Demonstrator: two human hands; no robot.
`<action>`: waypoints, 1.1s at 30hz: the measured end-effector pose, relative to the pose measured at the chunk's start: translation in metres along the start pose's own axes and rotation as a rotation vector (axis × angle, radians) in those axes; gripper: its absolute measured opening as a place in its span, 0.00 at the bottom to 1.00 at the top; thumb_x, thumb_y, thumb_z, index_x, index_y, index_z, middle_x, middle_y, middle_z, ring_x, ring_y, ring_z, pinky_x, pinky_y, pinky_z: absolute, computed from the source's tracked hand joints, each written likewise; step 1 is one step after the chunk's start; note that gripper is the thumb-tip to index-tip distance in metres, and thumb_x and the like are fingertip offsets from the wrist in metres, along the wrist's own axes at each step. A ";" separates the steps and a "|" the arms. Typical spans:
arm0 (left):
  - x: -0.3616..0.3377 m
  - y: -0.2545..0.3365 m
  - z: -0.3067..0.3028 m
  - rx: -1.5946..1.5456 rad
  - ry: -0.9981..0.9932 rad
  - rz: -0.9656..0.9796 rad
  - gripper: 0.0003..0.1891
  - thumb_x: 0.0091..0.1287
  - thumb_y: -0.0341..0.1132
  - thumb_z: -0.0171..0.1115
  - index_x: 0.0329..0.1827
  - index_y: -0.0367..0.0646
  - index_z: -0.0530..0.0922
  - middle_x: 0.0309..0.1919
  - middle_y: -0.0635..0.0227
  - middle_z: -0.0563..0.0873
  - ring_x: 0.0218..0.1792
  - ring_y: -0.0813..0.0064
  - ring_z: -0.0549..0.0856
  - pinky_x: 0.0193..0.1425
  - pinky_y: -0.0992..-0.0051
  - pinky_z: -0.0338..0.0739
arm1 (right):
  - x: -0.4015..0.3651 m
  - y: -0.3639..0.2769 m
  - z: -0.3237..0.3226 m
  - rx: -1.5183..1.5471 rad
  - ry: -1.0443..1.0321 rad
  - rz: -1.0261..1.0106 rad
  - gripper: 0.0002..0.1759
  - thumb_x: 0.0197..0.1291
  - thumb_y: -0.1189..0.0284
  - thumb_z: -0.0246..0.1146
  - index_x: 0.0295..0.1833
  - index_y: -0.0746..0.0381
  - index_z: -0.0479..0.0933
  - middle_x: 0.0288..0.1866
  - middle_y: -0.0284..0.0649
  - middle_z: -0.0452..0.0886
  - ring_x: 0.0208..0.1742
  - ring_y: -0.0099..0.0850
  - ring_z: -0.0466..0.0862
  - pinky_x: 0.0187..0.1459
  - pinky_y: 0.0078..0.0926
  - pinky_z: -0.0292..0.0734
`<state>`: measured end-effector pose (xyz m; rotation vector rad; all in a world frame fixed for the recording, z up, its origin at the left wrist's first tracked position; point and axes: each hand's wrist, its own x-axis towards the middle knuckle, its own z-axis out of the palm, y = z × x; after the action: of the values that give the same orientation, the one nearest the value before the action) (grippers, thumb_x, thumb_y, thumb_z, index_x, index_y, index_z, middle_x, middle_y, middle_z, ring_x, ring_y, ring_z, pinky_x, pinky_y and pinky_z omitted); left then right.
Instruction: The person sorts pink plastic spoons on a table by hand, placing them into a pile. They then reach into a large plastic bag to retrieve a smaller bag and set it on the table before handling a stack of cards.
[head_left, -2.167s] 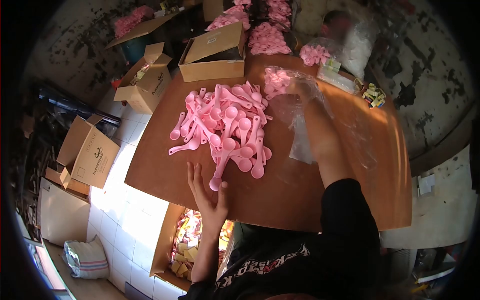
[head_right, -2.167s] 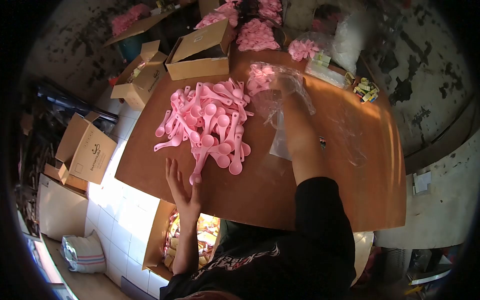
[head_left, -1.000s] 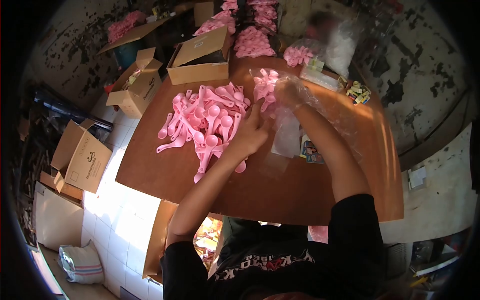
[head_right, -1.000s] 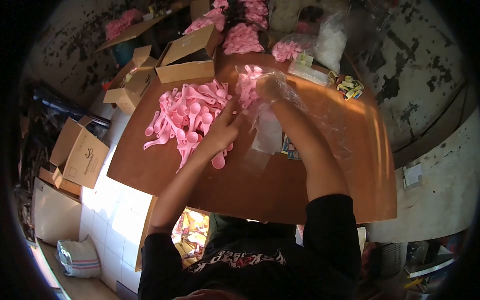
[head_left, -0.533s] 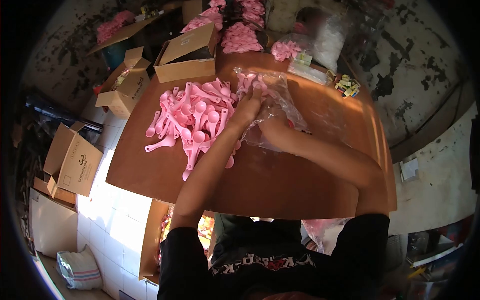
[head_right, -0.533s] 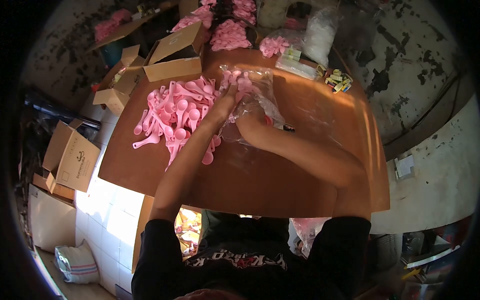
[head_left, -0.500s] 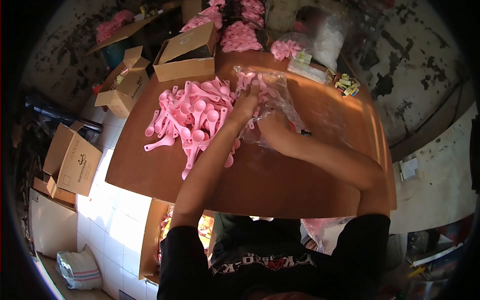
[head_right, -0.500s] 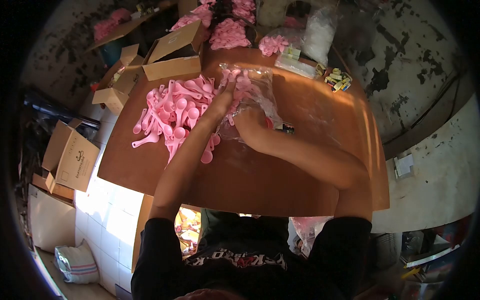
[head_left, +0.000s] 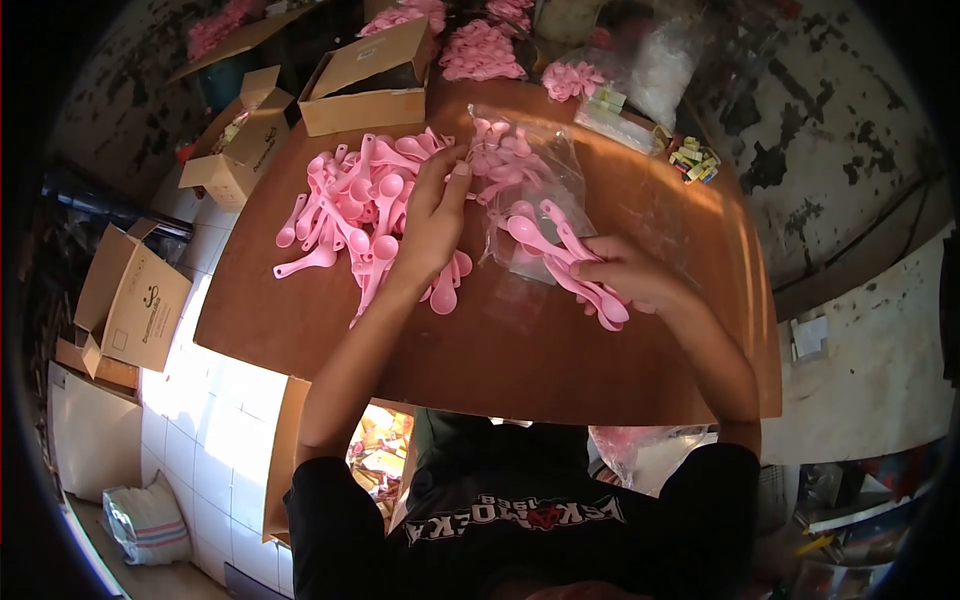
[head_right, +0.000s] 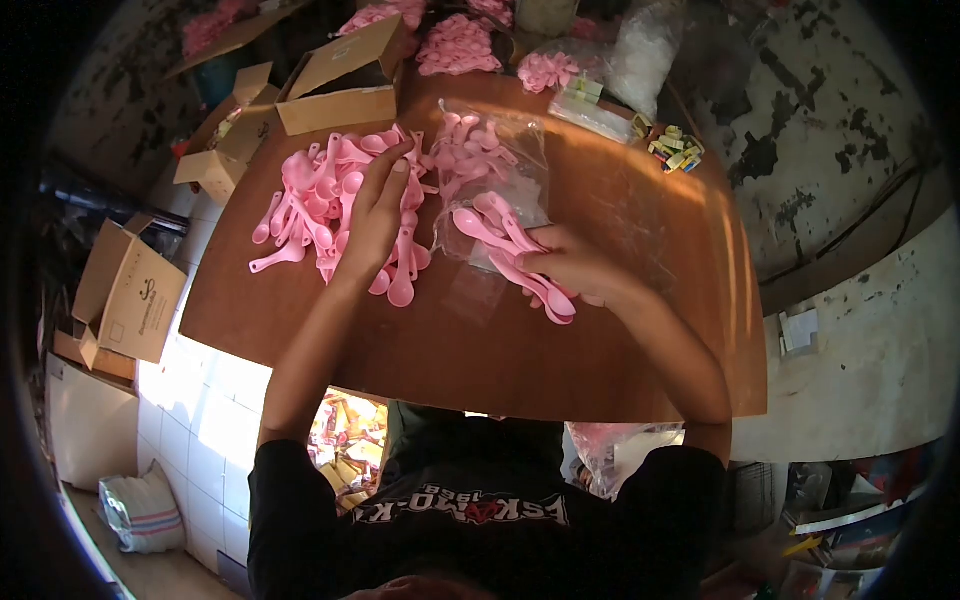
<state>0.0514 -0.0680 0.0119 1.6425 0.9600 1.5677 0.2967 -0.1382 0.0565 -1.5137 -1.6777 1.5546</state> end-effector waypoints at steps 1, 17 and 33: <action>-0.022 0.016 -0.006 -0.095 -0.018 -0.048 0.19 0.74 0.41 0.52 0.60 0.35 0.73 0.53 0.59 0.77 0.56 0.74 0.76 0.55 0.75 0.73 | -0.007 0.003 0.003 0.160 -0.054 0.066 0.18 0.65 0.69 0.60 0.56 0.67 0.73 0.38 0.39 0.79 0.32 0.26 0.82 0.32 0.25 0.83; -0.118 0.010 0.024 -0.904 0.361 -0.425 0.18 0.77 0.38 0.49 0.66 0.40 0.67 0.56 0.64 0.78 0.56 0.75 0.79 0.60 0.73 0.74 | 0.071 0.008 0.141 0.197 0.250 -0.592 0.08 0.65 0.77 0.57 0.47 0.68 0.76 0.32 0.34 0.78 0.34 0.19 0.74 0.37 0.22 0.72; -0.042 -0.014 -0.082 -0.330 0.501 -0.109 0.20 0.75 0.37 0.55 0.64 0.32 0.70 0.51 0.58 0.82 0.47 0.70 0.85 0.52 0.74 0.82 | 0.154 -0.053 0.131 0.544 0.176 -0.522 0.09 0.64 0.77 0.63 0.47 0.70 0.80 0.42 0.42 0.85 0.41 0.29 0.86 0.45 0.28 0.86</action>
<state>-0.0316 -0.0995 -0.0164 0.9743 0.9499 1.9831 0.1122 -0.0522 0.0077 -0.8240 -1.2673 1.3825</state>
